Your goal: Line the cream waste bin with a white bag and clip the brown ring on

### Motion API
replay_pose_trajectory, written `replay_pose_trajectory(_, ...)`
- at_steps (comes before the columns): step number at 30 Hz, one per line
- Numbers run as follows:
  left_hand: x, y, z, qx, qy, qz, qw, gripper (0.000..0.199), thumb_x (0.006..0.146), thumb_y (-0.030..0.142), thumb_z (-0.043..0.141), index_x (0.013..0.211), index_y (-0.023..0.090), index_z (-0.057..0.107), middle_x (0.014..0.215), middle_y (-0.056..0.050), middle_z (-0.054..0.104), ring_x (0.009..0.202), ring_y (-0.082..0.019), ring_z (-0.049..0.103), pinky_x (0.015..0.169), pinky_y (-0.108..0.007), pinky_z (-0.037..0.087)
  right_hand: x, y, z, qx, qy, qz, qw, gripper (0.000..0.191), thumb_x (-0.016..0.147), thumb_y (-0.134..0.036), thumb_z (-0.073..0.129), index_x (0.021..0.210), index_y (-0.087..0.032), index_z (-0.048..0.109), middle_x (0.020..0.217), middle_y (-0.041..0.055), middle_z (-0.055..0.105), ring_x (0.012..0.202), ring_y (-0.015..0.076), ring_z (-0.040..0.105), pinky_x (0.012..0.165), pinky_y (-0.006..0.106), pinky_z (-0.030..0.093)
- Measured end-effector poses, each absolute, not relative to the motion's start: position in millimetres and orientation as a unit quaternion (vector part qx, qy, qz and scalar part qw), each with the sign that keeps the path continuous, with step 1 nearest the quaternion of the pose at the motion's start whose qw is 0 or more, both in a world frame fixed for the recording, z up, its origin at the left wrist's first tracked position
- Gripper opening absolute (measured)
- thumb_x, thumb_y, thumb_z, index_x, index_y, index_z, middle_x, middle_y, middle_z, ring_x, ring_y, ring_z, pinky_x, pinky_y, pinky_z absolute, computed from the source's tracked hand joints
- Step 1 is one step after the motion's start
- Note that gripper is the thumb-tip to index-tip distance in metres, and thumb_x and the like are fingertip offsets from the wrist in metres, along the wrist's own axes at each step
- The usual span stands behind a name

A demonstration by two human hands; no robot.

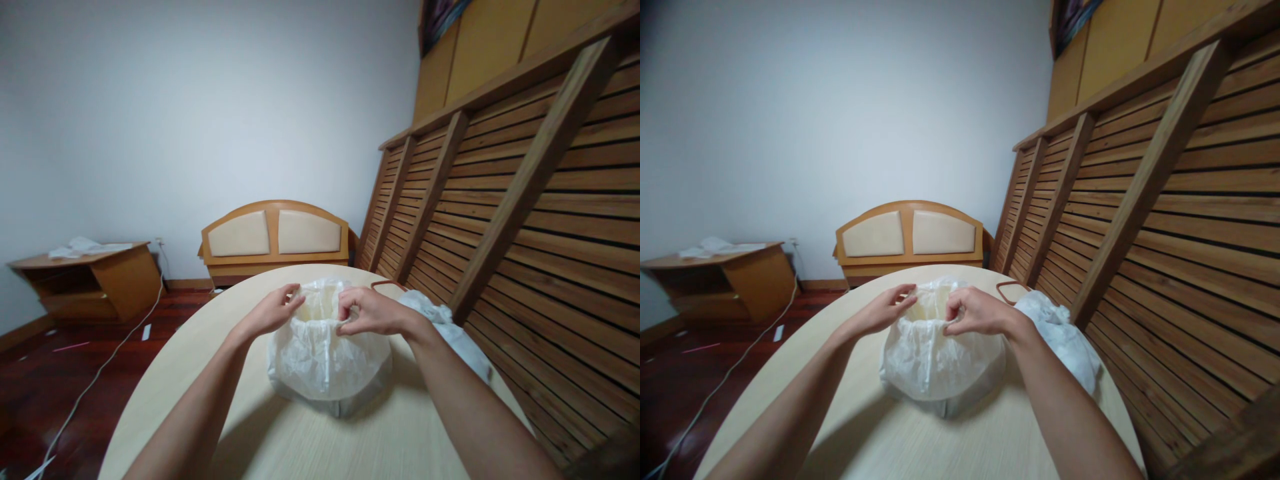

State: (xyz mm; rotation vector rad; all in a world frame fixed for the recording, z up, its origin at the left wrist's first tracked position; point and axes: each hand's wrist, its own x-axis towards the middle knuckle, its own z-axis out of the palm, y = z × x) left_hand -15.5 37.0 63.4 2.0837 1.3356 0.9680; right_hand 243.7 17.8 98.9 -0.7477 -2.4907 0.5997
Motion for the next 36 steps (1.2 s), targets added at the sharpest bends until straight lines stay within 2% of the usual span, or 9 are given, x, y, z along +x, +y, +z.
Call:
replay_pose_trajectory(7,-15.0,41.7,60.3,0.736,0.528,0.345,0.246,0.057,0.086,0.051,0.057,0.125,0.009,0.061,0.119,-0.019,0.070,0.096,-0.028,0.071,0.076,-0.036,0.056,241.6,17.8,99.1,-0.264,-0.917,0.214,0.207,0.016,0.072,-0.030,0.081,0.072,-0.018,0.071,0.077,0.0010,0.066,0.078,0.0165,0.061,0.075,0.028,0.047)
replay_pose_trajectory(10,-13.9,41.6,59.5,0.718,0.548,0.354,0.241,0.058,0.084,0.048,0.061,0.128,0.010,0.058,0.118,-0.019,0.070,0.091,-0.026,0.071,0.071,-0.032,0.056,247.0,15.6,105.5,-0.269,-0.920,0.204,0.201,0.033,0.069,-0.042,0.084,0.090,-0.019,0.075,0.088,0.0034,0.070,0.087,0.0194,0.063,0.081,0.031,0.048)
replay_pose_trajectory(12,-12.8,41.2,59.6,0.713,0.555,0.356,0.240,0.056,0.083,0.046,0.063,0.128,0.011,0.057,0.116,-0.017,0.070,0.087,-0.024,0.071,0.068,-0.031,0.056,251.9,17.0,107.8,-0.289,-0.909,0.191,0.231,0.044,0.071,-0.047,0.082,0.103,-0.019,0.073,0.096,0.0053,0.071,0.091,0.0206,0.063,0.083,0.033,0.049)
replay_pose_trajectory(15,-10.6,40.0,60.6,0.717,0.547,0.361,0.240,0.053,0.083,0.046,0.064,0.124,0.012,0.060,0.116,-0.017,0.070,0.084,-0.023,0.071,0.066,-0.031,0.055,255.5,26.7,101.8,-0.344,-0.860,0.162,0.340,0.044,0.085,-0.047,0.069,0.118,-0.018,0.068,0.115,0.0097,0.069,0.101,0.0218,0.063,0.090,0.037,0.049)
replay_pose_trajectory(18,-8.9,39.4,60.9,0.722,0.539,0.363,0.237,0.049,0.083,0.046,0.064,0.118,0.013,0.064,0.113,-0.016,0.071,0.082,-0.024,0.072,0.067,-0.032,0.055,251.5,42.6,84.6,-0.357,-0.813,0.163,0.431,0.053,0.095,-0.050,0.054,0.138,-0.020,0.053,0.142,0.0130,0.055,0.129,0.0237,0.051,0.110,0.044,0.038)
replay_pose_trajectory(21,-8.4,39.8,60.4,0.726,0.538,0.359,0.235,0.047,0.084,0.046,0.062,0.117,0.012,0.065,0.112,-0.016,0.072,0.085,-0.025,0.072,0.071,-0.033,0.055,243.9,56.2,65.5,-0.355,-0.796,0.245,0.424,0.063,0.097,-0.059,0.043,0.147,-0.021,0.043,0.155,0.0127,0.042,0.143,0.0229,0.037,0.121,0.046,0.023)
replay_pose_trajectory(25,-8.1,40.1,60.8,0.736,0.534,0.349,0.225,0.044,0.087,0.043,0.057,0.114,0.010,0.067,0.112,-0.017,0.072,0.092,-0.027,0.071,0.079,-0.036,0.055,237.5,63.6,49.0,-0.358,-0.775,0.335,0.398,0.072,0.094,-0.072,0.034,0.142,-0.022,0.051,0.154,0.0107,0.044,0.144,0.0242,0.036,0.122,0.047,0.021)
replay_pose_trajectory(31,-6.4,38.2,62.5,0.743,0.536,0.327,0.231,0.045,0.090,0.044,0.051,0.113,0.009,0.069,0.111,-0.016,0.073,0.096,-0.029,0.070,0.086,-0.039,0.053,243.4,59.7,35.5,-0.349,-0.720,0.484,0.354,0.076,0.088,-0.079,0.033,0.129,-0.024,0.066,0.136,0.0068,0.064,0.138,0.0291,0.046,0.122,0.050,0.023)
replay_pose_trajectory(36,-7.4,35.7,60.8,0.724,0.518,0.409,0.202,0.058,0.089,0.047,0.058,0.135,0.012,0.055,0.139,-0.019,0.058,0.122,-0.032,0.059,0.103,-0.045,0.046,251.7,64.2,33.1,-0.385,-0.728,0.455,0.339,0.073,0.090,-0.076,0.034,0.127,-0.022,0.068,0.133,0.0064,0.066,0.137,0.0313,0.047,0.122,0.053,0.021)
